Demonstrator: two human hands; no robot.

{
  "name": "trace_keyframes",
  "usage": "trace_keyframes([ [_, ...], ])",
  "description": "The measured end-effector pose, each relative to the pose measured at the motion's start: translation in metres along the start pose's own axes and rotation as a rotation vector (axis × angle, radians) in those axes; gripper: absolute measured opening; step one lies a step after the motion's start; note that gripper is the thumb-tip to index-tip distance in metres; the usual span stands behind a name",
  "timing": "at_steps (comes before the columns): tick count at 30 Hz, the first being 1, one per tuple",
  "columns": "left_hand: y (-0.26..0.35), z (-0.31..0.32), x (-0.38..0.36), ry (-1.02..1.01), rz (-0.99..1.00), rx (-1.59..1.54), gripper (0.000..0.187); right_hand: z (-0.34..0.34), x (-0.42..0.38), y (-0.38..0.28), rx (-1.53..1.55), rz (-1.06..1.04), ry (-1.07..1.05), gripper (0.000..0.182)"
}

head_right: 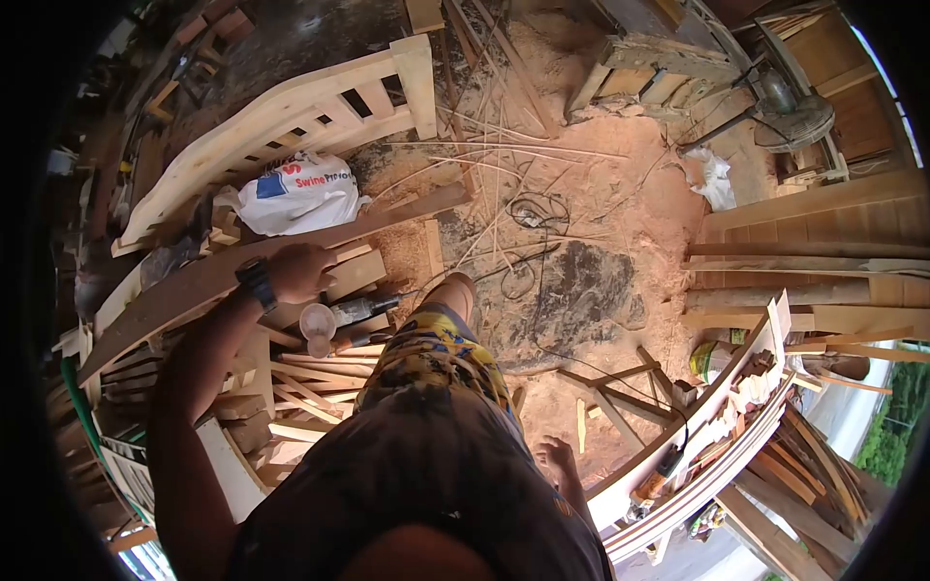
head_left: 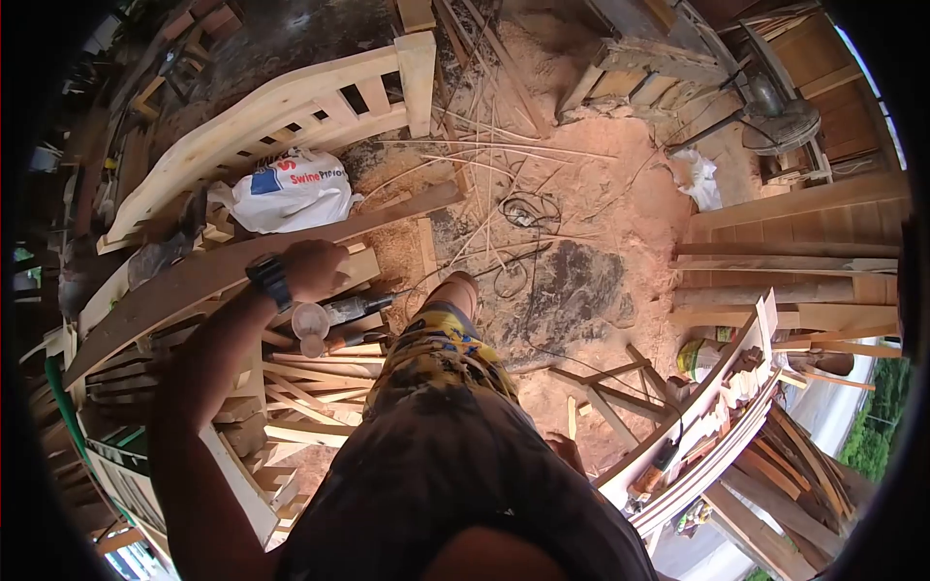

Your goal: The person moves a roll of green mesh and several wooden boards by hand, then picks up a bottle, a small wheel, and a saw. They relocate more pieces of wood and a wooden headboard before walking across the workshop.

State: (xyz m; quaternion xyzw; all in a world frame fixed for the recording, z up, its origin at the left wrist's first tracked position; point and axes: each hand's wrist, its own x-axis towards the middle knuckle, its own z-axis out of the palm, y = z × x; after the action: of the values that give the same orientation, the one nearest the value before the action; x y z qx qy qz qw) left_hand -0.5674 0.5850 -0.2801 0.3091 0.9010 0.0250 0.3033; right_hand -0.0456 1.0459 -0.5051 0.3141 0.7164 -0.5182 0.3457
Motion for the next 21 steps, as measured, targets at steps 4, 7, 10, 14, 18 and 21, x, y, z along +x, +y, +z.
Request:
trace_keyframes([
  [4, 0.009, 0.058, 0.075, -0.103, -0.022, -0.285, 0.040, -0.013, 0.035, -0.048, 0.068, 0.205, -0.021, 0.039],
  [7, -0.011, 0.140, 0.131, -0.052, -0.006, -0.447, 0.050, -0.038, 0.093, -0.103, 0.182, 0.269, 0.001, 0.038],
  [10, 0.007, 0.135, 0.174, 0.022, -0.160, -0.706, 0.063, -0.077, 0.162, -0.170, 0.143, 0.245, -0.001, 0.037],
  [14, -0.005, 0.088, 0.257, -0.335, -0.249, -1.480, 0.068, -0.150, 0.245, -0.276, -0.152, 0.091, -0.052, 0.036],
  [18, -0.038, -0.050, 0.305, -0.418, -0.071, -0.959, 0.067, -0.253, 0.364, -0.381, 0.024, 0.071, 0.009, 0.046],
  [21, -0.060, -0.156, 0.327, 0.018, -0.059, -1.124, 0.050, -0.321, 0.477, -0.464, 0.096, 0.115, 0.125, 0.044],
])
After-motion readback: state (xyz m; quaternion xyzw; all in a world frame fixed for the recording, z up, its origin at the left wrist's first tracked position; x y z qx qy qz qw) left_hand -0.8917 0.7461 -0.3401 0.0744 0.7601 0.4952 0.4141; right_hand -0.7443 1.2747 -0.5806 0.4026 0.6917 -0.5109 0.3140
